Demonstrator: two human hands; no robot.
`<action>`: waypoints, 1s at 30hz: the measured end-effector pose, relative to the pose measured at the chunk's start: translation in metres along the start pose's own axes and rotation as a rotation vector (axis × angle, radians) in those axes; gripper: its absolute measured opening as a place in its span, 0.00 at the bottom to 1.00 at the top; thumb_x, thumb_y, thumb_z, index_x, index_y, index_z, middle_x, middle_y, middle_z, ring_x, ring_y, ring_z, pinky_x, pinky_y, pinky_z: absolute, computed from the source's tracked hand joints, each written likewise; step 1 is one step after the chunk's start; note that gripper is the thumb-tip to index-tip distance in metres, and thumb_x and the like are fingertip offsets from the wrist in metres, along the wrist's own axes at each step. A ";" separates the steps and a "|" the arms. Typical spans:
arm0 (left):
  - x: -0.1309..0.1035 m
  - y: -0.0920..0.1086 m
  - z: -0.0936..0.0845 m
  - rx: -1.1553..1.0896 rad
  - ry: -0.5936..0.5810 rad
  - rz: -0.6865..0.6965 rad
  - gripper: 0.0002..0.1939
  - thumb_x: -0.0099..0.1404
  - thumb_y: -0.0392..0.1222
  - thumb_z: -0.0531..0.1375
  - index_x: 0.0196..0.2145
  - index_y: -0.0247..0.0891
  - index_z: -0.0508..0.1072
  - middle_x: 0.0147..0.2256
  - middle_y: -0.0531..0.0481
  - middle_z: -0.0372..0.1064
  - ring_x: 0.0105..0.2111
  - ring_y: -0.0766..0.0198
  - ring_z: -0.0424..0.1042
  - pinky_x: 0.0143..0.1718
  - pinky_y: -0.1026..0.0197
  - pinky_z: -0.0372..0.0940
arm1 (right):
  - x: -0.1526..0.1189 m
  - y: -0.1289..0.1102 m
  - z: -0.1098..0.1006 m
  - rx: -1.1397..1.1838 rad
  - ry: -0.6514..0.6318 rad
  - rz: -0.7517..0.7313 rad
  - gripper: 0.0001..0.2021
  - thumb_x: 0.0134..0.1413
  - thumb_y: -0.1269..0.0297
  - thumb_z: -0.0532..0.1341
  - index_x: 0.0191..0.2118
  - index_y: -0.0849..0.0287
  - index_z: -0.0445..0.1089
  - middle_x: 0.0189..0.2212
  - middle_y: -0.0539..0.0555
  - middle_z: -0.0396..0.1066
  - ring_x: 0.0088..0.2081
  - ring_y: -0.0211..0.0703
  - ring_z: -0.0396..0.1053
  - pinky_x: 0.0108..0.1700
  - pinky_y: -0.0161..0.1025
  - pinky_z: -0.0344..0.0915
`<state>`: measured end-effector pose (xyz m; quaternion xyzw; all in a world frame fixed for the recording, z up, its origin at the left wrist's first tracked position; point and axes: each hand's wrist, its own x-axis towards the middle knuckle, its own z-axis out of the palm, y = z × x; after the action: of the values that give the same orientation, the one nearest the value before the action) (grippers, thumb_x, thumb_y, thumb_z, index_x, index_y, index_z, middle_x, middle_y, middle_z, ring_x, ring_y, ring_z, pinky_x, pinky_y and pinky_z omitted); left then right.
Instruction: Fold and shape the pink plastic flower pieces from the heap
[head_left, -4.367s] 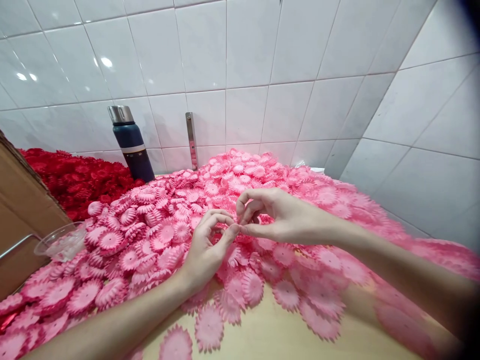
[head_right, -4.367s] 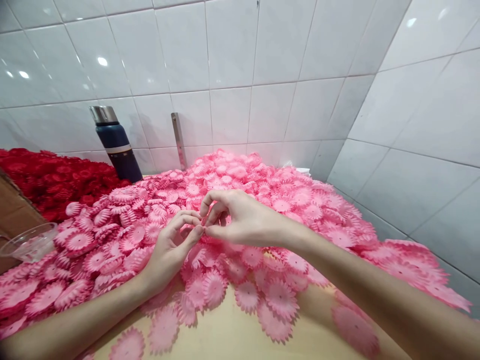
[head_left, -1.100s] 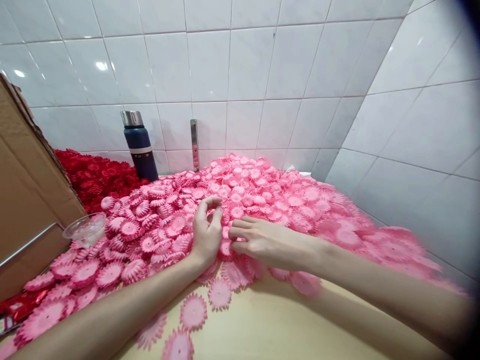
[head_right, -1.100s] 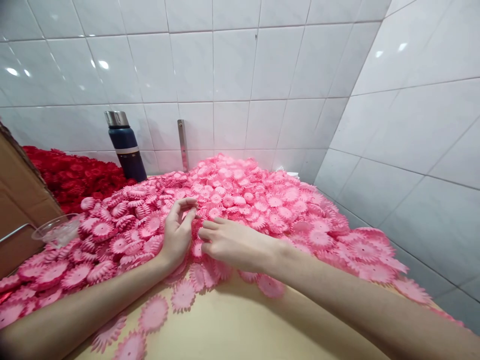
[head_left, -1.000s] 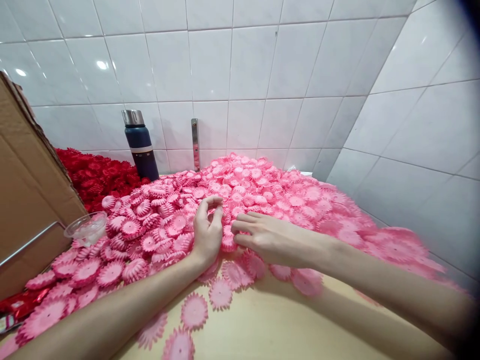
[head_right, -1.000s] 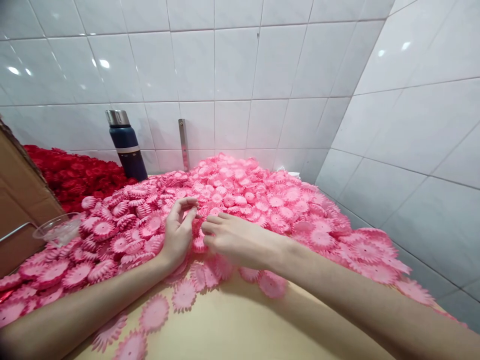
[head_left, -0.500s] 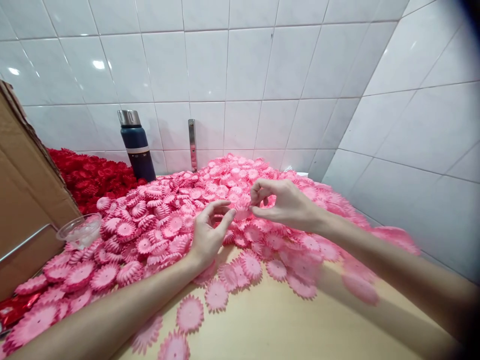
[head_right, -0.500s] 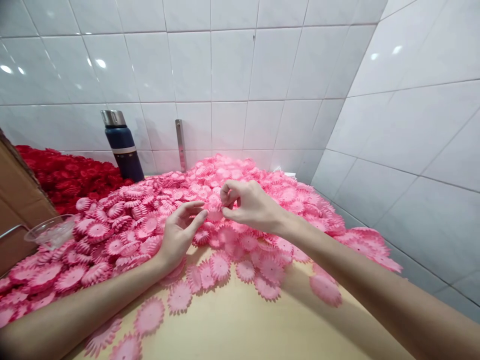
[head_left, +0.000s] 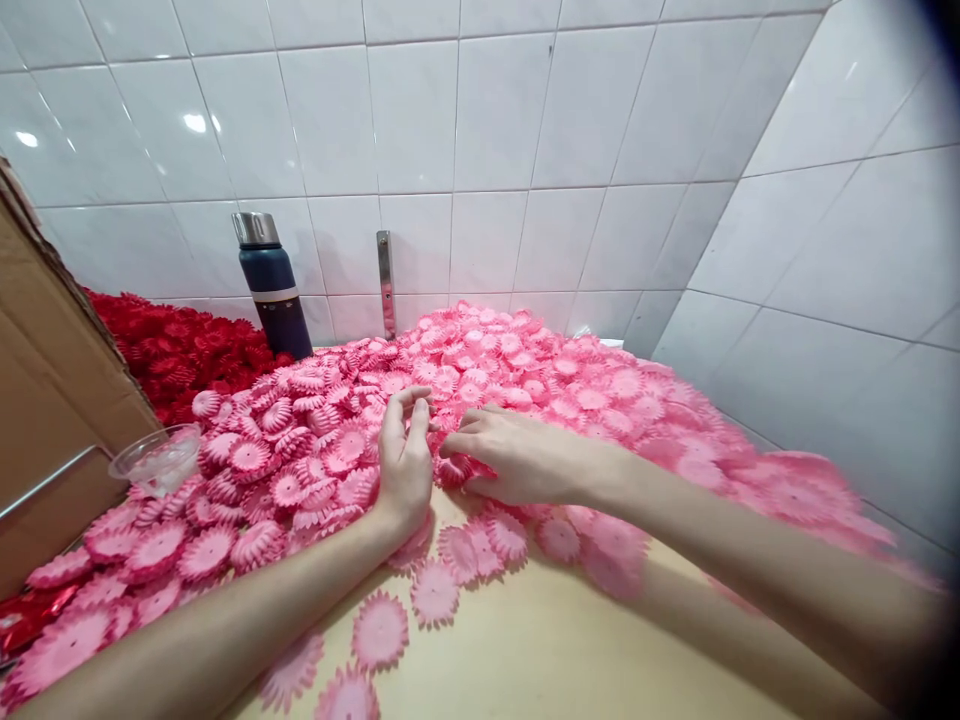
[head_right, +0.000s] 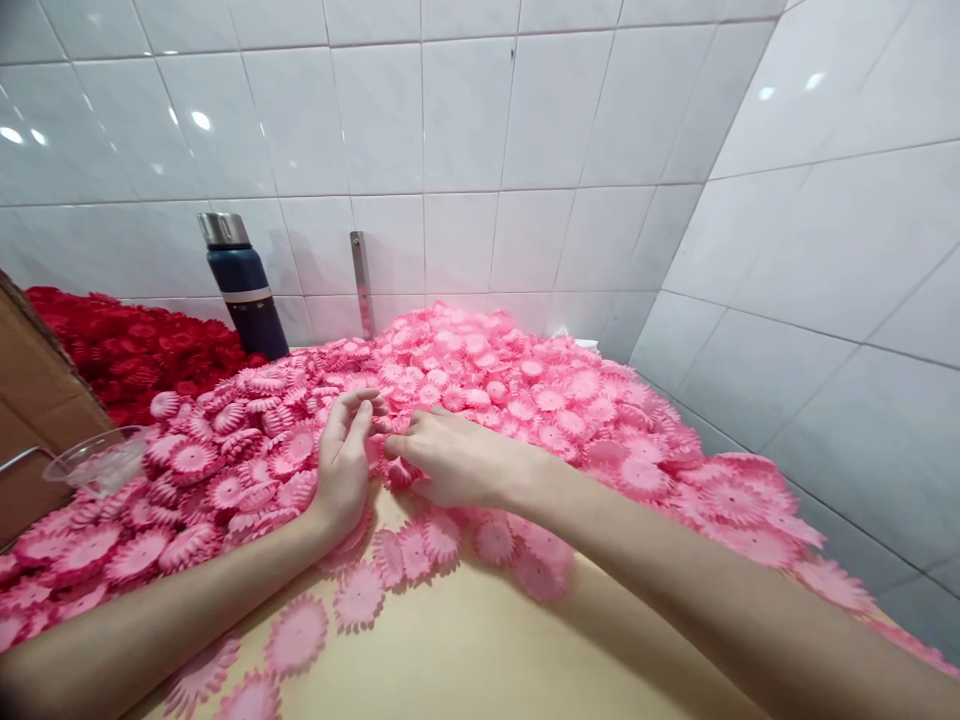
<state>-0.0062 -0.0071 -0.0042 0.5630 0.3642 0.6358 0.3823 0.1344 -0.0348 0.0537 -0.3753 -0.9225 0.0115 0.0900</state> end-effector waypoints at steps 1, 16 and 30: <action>0.000 0.000 0.000 -0.003 -0.001 -0.006 0.09 0.66 0.43 0.51 0.41 0.41 0.68 0.43 0.47 0.67 0.43 0.61 0.67 0.44 0.58 0.63 | 0.002 0.000 0.003 -0.010 0.012 0.016 0.02 0.50 0.72 0.59 0.32 0.62 0.68 0.30 0.56 0.69 0.32 0.42 0.65 0.32 0.38 0.61; -0.001 0.003 0.003 -0.022 -0.201 0.010 0.12 0.59 0.42 0.61 0.41 0.37 0.71 0.36 0.47 0.71 0.37 0.62 0.70 0.39 0.60 0.65 | -0.001 0.033 -0.017 0.472 0.215 0.187 0.11 0.56 0.72 0.53 0.43 0.59 0.69 0.36 0.53 0.73 0.35 0.39 0.70 0.38 0.38 0.68; -0.002 0.008 0.004 -0.038 -0.212 -0.054 0.12 0.59 0.40 0.61 0.42 0.38 0.75 0.40 0.46 0.75 0.41 0.59 0.74 0.44 0.57 0.68 | -0.003 0.041 -0.013 0.764 0.325 0.199 0.05 0.52 0.68 0.60 0.36 0.62 0.68 0.34 0.55 0.72 0.36 0.41 0.73 0.40 0.41 0.71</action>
<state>-0.0028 -0.0123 0.0020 0.6096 0.3246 0.5689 0.4465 0.1673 -0.0080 0.0622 -0.3992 -0.7850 0.3016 0.3653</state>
